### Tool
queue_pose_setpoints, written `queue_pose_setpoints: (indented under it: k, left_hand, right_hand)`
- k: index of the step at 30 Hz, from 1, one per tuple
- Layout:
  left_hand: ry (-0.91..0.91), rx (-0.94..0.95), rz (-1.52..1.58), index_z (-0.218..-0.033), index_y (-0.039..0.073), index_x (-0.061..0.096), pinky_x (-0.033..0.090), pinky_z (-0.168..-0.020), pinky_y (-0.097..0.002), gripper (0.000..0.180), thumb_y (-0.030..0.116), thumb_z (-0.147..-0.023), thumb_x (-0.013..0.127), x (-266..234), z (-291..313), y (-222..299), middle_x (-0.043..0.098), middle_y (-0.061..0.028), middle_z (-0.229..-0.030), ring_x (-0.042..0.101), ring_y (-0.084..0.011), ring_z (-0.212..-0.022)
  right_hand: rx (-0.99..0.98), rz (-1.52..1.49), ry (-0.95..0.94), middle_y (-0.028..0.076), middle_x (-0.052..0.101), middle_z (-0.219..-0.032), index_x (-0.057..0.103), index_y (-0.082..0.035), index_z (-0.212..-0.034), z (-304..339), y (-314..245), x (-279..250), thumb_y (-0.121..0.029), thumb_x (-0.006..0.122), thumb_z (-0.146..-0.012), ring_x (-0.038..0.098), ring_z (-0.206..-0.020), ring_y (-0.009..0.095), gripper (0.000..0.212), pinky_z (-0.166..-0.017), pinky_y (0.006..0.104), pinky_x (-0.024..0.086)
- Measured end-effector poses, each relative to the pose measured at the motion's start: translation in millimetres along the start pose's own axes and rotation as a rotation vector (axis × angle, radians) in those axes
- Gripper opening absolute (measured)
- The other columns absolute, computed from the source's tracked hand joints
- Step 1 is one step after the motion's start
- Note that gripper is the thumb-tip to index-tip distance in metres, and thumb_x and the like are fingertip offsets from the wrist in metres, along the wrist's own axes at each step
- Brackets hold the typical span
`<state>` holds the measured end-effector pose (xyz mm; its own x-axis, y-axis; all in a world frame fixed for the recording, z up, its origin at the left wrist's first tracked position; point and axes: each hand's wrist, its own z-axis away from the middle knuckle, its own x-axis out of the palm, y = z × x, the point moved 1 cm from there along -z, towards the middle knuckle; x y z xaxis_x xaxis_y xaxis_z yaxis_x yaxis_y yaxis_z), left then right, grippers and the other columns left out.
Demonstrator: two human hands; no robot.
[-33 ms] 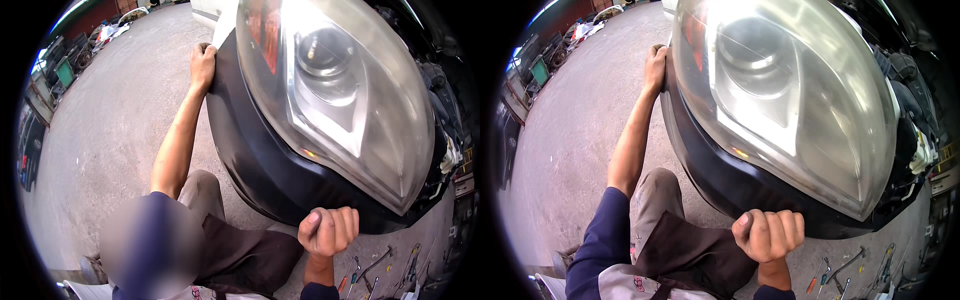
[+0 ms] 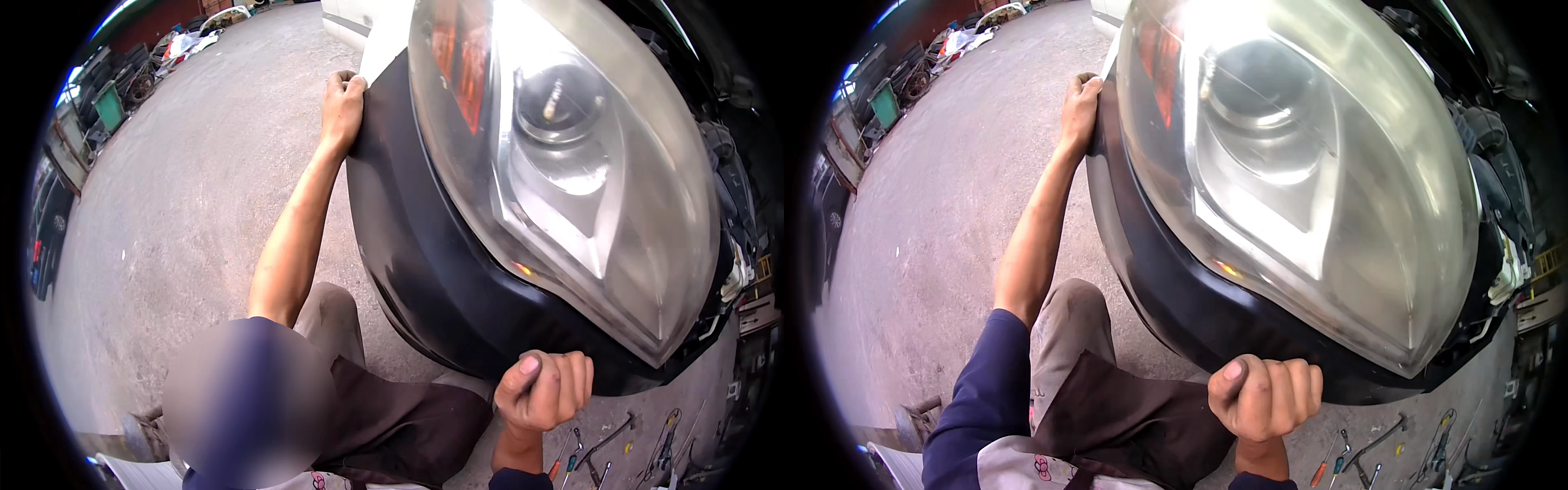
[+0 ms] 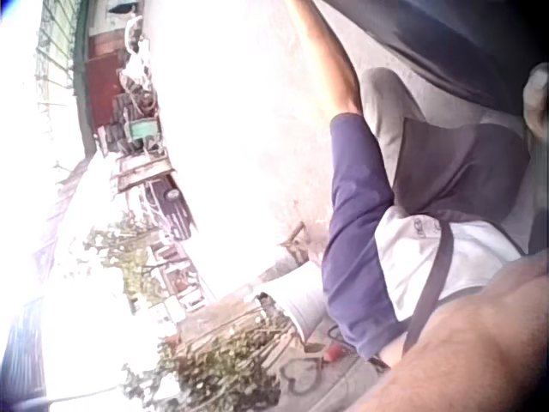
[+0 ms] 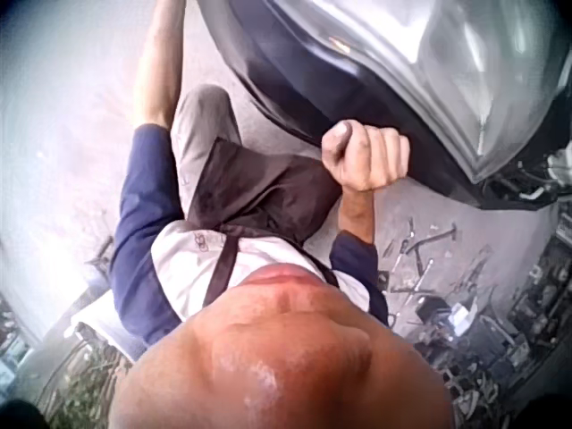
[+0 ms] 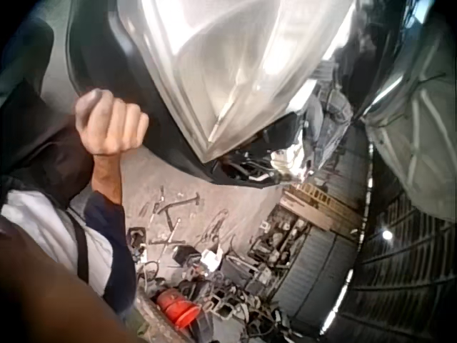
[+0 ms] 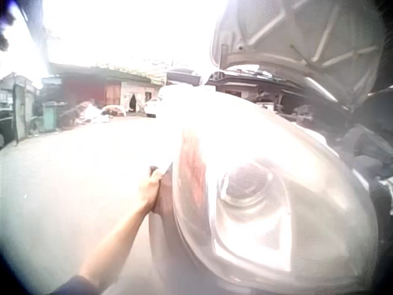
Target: The person installs a black plastic bumper cover onto the front of a white car with the hood open. They align the bumper with the headlight and body, then repeatedly press and tap along the edges to secure the clips and ensure a flush fit.
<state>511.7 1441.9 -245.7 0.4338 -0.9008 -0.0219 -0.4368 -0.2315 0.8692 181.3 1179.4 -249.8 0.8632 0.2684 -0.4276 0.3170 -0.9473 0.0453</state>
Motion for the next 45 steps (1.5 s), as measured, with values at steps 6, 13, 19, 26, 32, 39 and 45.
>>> queue_pose_setpoints:
  k: [6, 13, 19, 26, 32, 39, 45]
  left_hand:
    - [-0.049, -0.042, 0.169, -0.118, -0.013, 0.052, 0.043, -0.098, -0.0403, 0.064, 0.049, -0.1, 0.048, -7, -5, -29, 0.052, -0.026, -0.117, 0.054, -0.0326, -0.11]
    - [-0.112, -0.297, 0.425, -0.125, -0.011, 0.049, 0.042, -0.098, -0.0364, 0.073, 0.057, -0.099, 0.05, -18, 25, -54, 0.056, -0.0203, -0.115, 0.054, -0.0255, -0.11]
    - [-0.318, -0.467, 0.638, -0.135, -0.011, 0.041, 0.04, -0.102, -0.0361, 0.087, 0.058, -0.088, 0.067, -32, 20, -62, 0.056, -0.021, -0.123, 0.054, -0.0251, -0.114]
    - [-0.495, -0.637, 0.818, -0.134, -0.009, 0.042, 0.044, -0.099, -0.0342, 0.101, 0.051, -0.068, 0.089, -44, 18, -64, 0.059, -0.0175, -0.121, 0.057, -0.0222, -0.112]
    - [-0.536, -0.629, 0.897, -0.127, -0.009, 0.047, 0.05, -0.089, -0.0311, 0.092, 0.044, -0.067, 0.092, -40, 19, -66, 0.065, -0.0141, -0.107, 0.062, -0.019, -0.098]
    - [-0.468, -0.602, 0.952, -0.125, -0.011, 0.048, 0.052, -0.085, -0.0303, 0.089, 0.044, -0.069, 0.09, -31, 28, -67, 0.067, -0.0149, -0.104, 0.064, -0.0181, -0.095]
    - [-0.404, -0.538, 0.858, -0.116, -0.009, 0.055, 0.054, -0.081, -0.0308, 0.081, 0.05, -0.071, 0.087, -35, 27, -64, 0.069, -0.0138, -0.098, 0.066, -0.0189, -0.09]
  right_hand:
    - [0.096, -0.001, -0.062, 0.008, 0.05, -0.055, 0.053, 0.0, -0.063, -48, -65, 54, -0.011, 0.047, -0.092, 0.041, -0.048, 0.023, 0.032, -0.053, 0.0369, 0.029]
    - [-0.022, 0.195, -0.248, -0.001, 0.052, -0.055, 0.061, -0.008, -0.074, -108, -113, 145, -0.015, 0.056, -0.088, 0.048, -0.046, 0.017, 0.016, -0.051, 0.0319, 0.031]
    - [-0.008, 0.364, -0.396, -0.001, 0.052, -0.056, 0.062, -0.008, -0.07, -148, -136, 202, -0.015, 0.06, -0.084, 0.048, -0.048, 0.017, 0.016, -0.051, 0.0312, 0.03]
    - [0.024, 0.415, -0.512, 0.005, 0.054, -0.056, 0.06, -0.005, -0.07, -179, -154, 234, -0.015, 0.058, -0.088, 0.05, -0.049, 0.022, 0.02, -0.051, 0.0328, 0.033]
    - [0.043, 0.46, -0.575, 0.006, 0.055, -0.057, 0.06, -0.004, -0.071, -180, -157, 233, -0.016, 0.057, -0.087, 0.049, -0.049, 0.022, 0.02, -0.051, 0.0336, 0.033]
    - [-0.018, 0.464, -0.512, 0.001, 0.055, -0.057, 0.062, -0.008, -0.071, -175, -150, 232, -0.02, 0.06, -0.085, 0.048, -0.047, 0.018, 0.018, -0.05, 0.0314, 0.03]
    - [-0.044, 0.425, -0.491, 0.001, 0.053, -0.054, 0.061, -0.008, -0.067, -176, -149, 236, -0.019, 0.06, -0.086, 0.048, -0.046, 0.018, 0.022, -0.049, 0.0312, 0.029]
